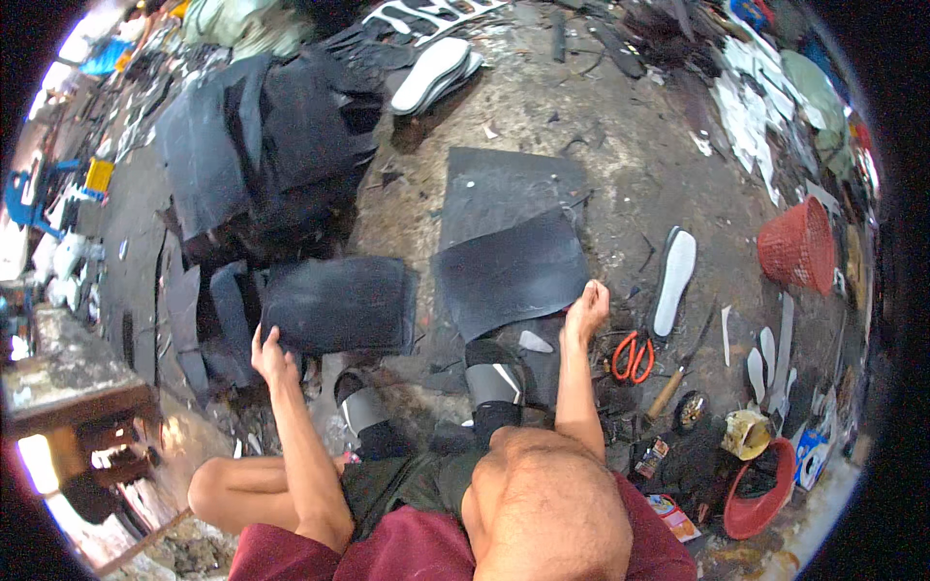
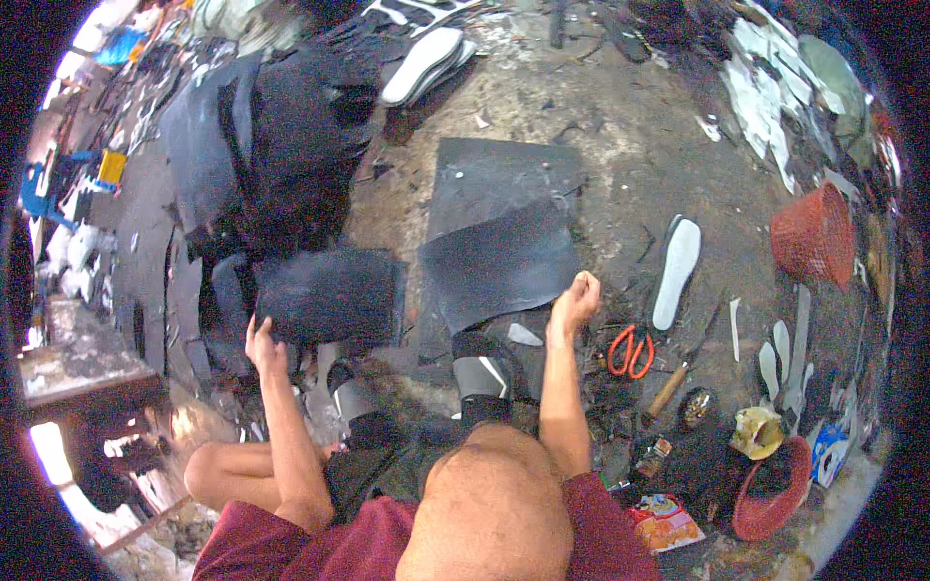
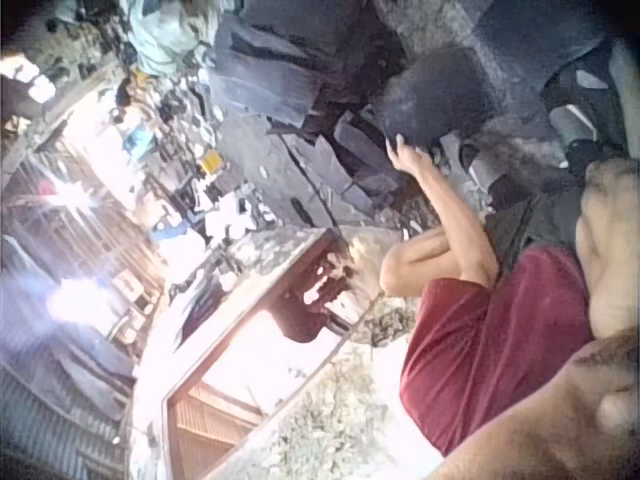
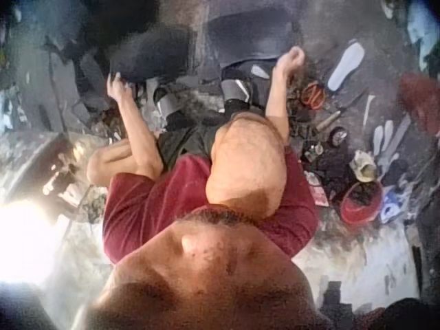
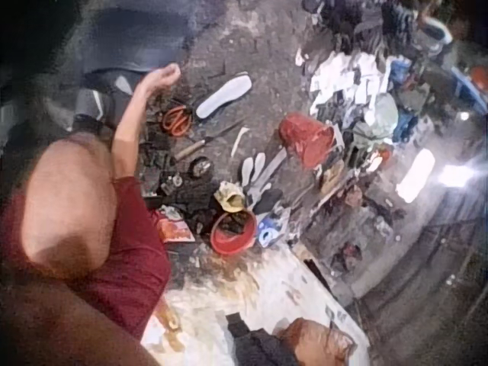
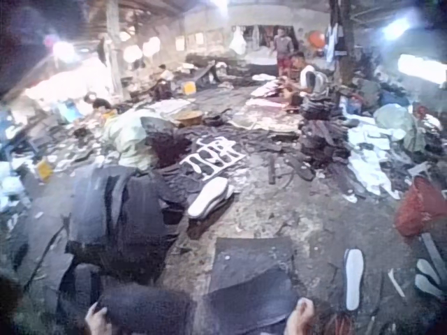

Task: The person sits on the floor and repeatedly picks up, inspects, and stacks black shoe insoles. They handle the insoles one by one, turning them over and aligning them into a pile.

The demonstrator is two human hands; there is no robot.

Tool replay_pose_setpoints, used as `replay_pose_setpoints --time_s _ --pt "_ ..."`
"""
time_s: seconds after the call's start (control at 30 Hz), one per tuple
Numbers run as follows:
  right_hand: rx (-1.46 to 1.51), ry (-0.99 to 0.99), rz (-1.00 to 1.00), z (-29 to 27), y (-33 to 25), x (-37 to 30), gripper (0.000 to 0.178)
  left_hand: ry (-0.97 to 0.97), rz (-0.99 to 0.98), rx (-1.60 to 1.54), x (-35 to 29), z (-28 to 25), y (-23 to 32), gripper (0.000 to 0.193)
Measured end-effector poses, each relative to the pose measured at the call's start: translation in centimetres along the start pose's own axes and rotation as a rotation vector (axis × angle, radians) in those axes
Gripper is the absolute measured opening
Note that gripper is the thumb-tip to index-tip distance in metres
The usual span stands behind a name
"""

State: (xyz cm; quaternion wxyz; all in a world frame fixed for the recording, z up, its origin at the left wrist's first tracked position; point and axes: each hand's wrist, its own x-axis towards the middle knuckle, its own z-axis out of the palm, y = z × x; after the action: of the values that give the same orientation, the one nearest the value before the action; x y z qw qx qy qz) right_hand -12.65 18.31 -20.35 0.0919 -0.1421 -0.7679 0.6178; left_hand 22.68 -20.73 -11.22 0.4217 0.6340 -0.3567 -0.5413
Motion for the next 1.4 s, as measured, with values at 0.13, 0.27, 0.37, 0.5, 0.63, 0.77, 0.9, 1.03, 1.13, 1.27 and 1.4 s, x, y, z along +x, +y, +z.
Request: replay_pose_setpoints --time_s 0.13,0.27,0.37,0.5,0.63,0.77,0.9,1.03,1.13,1.27,1.4 --pt "-0.246 -0.129 0.089 -3.5 -4.4 0.4 0.034 0.361 0.728 0.845 4.1 -4.4 -2.9 0.051" --pt "-1.094 0.314 -0.593 -10.7 -6.3 9.8 0.068 -0.113 0.801 0.623 -7.2 5.2 -1.9 0.041" --pt "-1.136 -0.102 0.061 -12.2 -7.4 13.2 0.083 -0.561 0.588 0.405 -14.9 12.3 -4.0 0.039" --pt "-0.247 -0.483 0.039 -7.6 -11.6 5.6 0.071 -1.198 -0.002 0.284 -24.1 18.3 -5.8 0.061" --pt "-0.013 -0.967 0.219 -5.4 -16.4 -3.6 0.078 -1.205 -0.537 0.085 -28.9 20.8 -5.6 0.092" --pt "-0.051 -1.085 0.259 -5.6 -17.4 -4.5 0.074 -1.194 -0.638 0.162 -27.6 19.4 -6.0 0.095" --pt "-0.010 -1.136 0.267 -5.9 -16.6 -3.8 0.069 -1.300 -0.523 0.126 -26.8 19.2 -5.5 0.101" --pt "-0.084 -1.136 0.230 -5.6 -16.2 -3.7 0.066 -1.309 -0.497 0.125 -26.1 19.3 -6.6 0.087" --pt "-0.123 -1.119 0.231 -5.5 -16.4 -3.8 0.064 -1.317 -0.533 0.208 -25.8 19.9 -6.9 0.070" --pt "-0.060 -1.094 0.254 -5.7 -15.6 -3.7 0.064 -1.317 -0.554 0.184 -25.4 20.2 -6.9 0.057" --pt "0.068 -1.100 0.344 -6.1 -15.7 -2.8 0.062 -1.312 -0.714 0.125 -24.6 20.2 -6.2 0.064"
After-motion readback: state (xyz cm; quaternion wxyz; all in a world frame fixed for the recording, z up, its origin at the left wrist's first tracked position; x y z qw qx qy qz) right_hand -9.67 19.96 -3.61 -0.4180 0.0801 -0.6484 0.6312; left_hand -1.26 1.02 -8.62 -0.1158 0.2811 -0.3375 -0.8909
